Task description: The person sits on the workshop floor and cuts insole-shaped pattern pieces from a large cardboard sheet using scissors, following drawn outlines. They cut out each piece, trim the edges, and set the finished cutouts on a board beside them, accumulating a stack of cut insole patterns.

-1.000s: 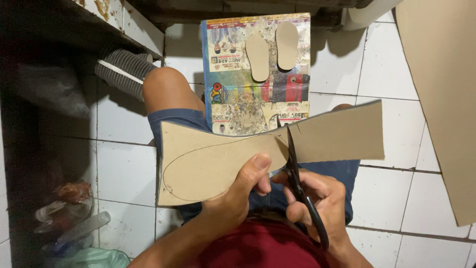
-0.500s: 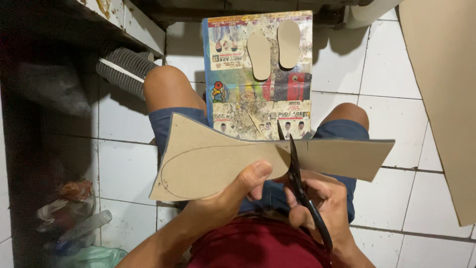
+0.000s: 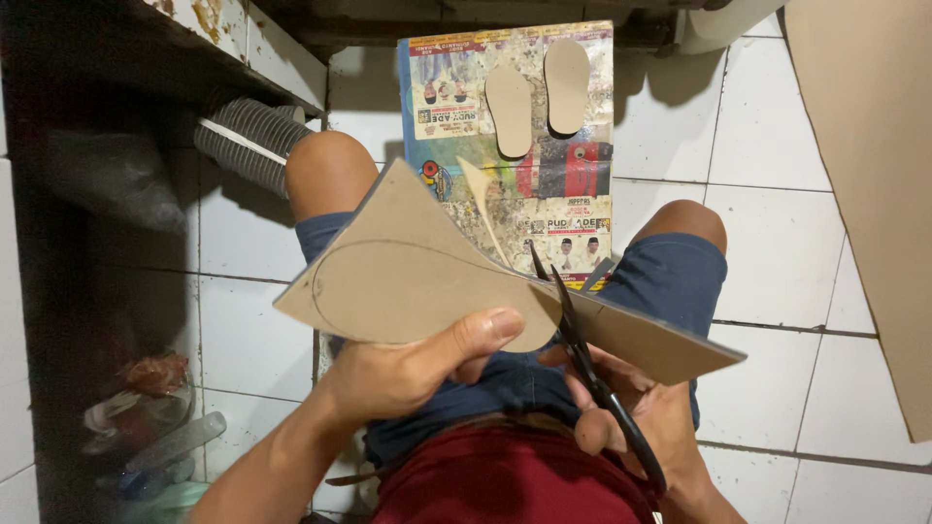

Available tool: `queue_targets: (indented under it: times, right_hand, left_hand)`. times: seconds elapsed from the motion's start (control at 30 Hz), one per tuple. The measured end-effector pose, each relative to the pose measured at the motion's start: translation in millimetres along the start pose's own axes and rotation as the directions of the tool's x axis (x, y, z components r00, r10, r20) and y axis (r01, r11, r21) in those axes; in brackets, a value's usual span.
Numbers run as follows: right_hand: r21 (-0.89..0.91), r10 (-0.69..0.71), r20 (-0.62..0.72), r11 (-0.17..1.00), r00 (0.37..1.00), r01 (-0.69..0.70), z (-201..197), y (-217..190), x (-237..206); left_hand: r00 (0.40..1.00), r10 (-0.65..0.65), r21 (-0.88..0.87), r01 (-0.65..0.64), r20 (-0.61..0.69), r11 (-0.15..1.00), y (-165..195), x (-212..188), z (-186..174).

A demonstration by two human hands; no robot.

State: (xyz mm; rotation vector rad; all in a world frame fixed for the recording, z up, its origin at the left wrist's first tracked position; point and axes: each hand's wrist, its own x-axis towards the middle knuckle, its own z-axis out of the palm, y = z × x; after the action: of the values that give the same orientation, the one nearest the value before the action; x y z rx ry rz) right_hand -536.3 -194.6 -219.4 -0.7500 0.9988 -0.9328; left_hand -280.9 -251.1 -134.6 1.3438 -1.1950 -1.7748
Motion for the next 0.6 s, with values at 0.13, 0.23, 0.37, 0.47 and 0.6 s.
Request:
queue_targets:
  times: [0.13, 0.23, 0.37, 0.47, 0.6]
  right_hand:
    - [-0.127, 0.029, 0.031, 0.992, 0.999, -0.025, -5, -3, -2]
    - [-0.238, 0.068, 0.103, 0.970, 0.992, -0.042, -7, -9, 4]
    - [-0.212, 0.174, 0.241, 0.969, 0.955, -0.123, -1, -16, 10]
    - [-0.255, 0.187, 0.256, 0.959, 0.948, -0.121, 3, -19, 15]
    - [-0.349, 0.077, 0.211, 0.937, 0.974, 0.001, 5, -21, 16]
  left_hand:
    - [1.000, 0.008, -0.065, -0.008, 0.005, 0.998, 2, 4, -6]
    - [0.986, 0.097, -0.179, -0.121, -0.137, 0.976, 1, 13, 4]
    - [0.881, 0.303, -0.112, -0.364, -0.363, 0.925, 0, 16, 8]
    - [0.895, 0.321, 0.014, -0.333, -0.309, 0.943, -1, 13, 3]
    - [0.967, 0.175, -0.057, -0.189, -0.186, 0.980, -7, 11, 7]
